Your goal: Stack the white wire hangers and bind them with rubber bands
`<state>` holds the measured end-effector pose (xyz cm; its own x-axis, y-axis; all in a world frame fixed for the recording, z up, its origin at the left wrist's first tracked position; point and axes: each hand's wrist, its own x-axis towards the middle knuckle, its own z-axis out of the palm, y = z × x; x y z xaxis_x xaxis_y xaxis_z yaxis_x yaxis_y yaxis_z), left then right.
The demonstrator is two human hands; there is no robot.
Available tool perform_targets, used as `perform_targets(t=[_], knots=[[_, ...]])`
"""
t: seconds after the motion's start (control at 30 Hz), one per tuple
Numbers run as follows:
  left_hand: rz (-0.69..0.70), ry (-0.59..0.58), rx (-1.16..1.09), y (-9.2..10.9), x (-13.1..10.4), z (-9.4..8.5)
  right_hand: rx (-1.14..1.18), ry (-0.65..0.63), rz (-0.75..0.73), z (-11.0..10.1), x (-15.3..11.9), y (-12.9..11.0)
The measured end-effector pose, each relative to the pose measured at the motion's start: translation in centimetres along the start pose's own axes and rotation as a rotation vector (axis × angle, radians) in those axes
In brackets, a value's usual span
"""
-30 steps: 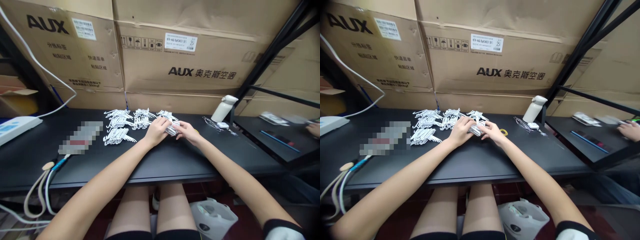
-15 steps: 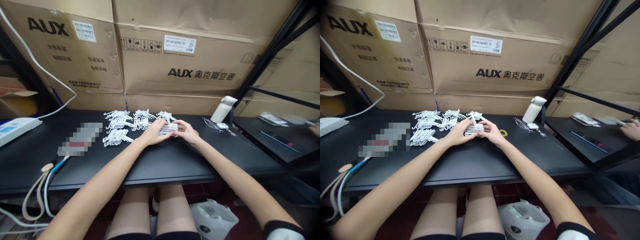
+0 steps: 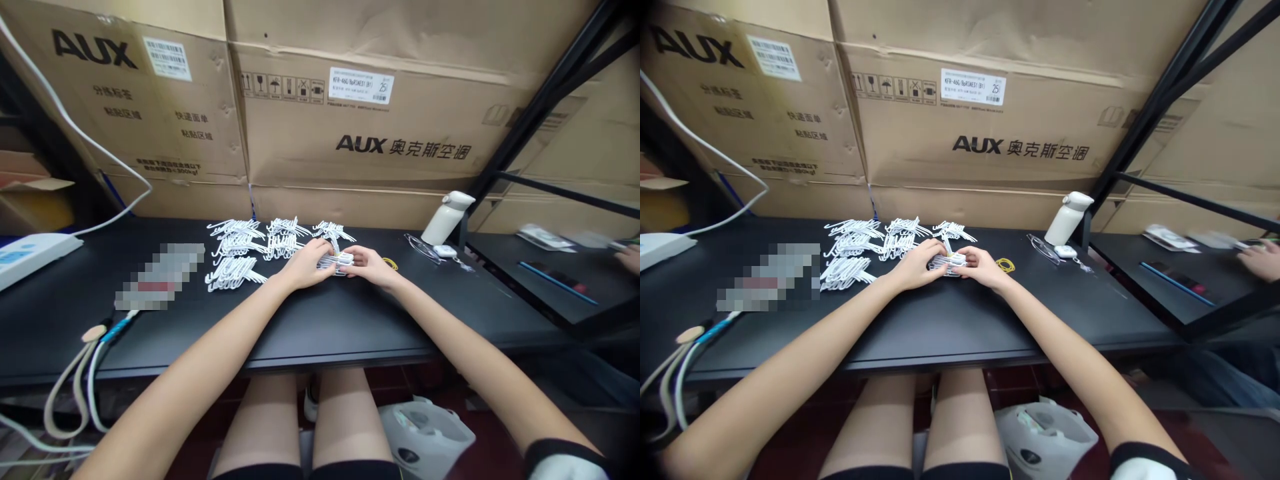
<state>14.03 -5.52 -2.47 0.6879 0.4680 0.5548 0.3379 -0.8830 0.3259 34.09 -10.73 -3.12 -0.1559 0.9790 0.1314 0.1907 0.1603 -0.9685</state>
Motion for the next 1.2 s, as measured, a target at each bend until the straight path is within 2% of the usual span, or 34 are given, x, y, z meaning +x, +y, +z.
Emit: perform_targets(t=[0.33,0.53,0.67,0.93,1.07,1.2], knots=[[-0.02,-0.04,-0.011,-0.34,-0.04,0.08,0.008,0.02,0.033,-0.14,0.19,0.13],[-0.057,-0.089,0.017,-0.29,-0.1,0.26,0.048,0.123,0.057,-0.41,0.63,0.28],[-0.078,-0.139,0.044,-0.33,-0.22,0.33,0.06,0.147,0.09,-0.37,0.65,0.18],[-0.11,-0.127,-0.009,-0.07,-0.13,0.23,0.047,0.163,0.078,-0.29,0.71,0.19],[-0.159,-0.137,-0.064,-0.45,0.01,0.44,0.062,0.169,0.073,-0.35,0.76,0.24],[-0.152,-0.149,-0.045,-0.92,0.04,0.64,0.063,0.178,0.074,-0.3,0.78,0.26]])
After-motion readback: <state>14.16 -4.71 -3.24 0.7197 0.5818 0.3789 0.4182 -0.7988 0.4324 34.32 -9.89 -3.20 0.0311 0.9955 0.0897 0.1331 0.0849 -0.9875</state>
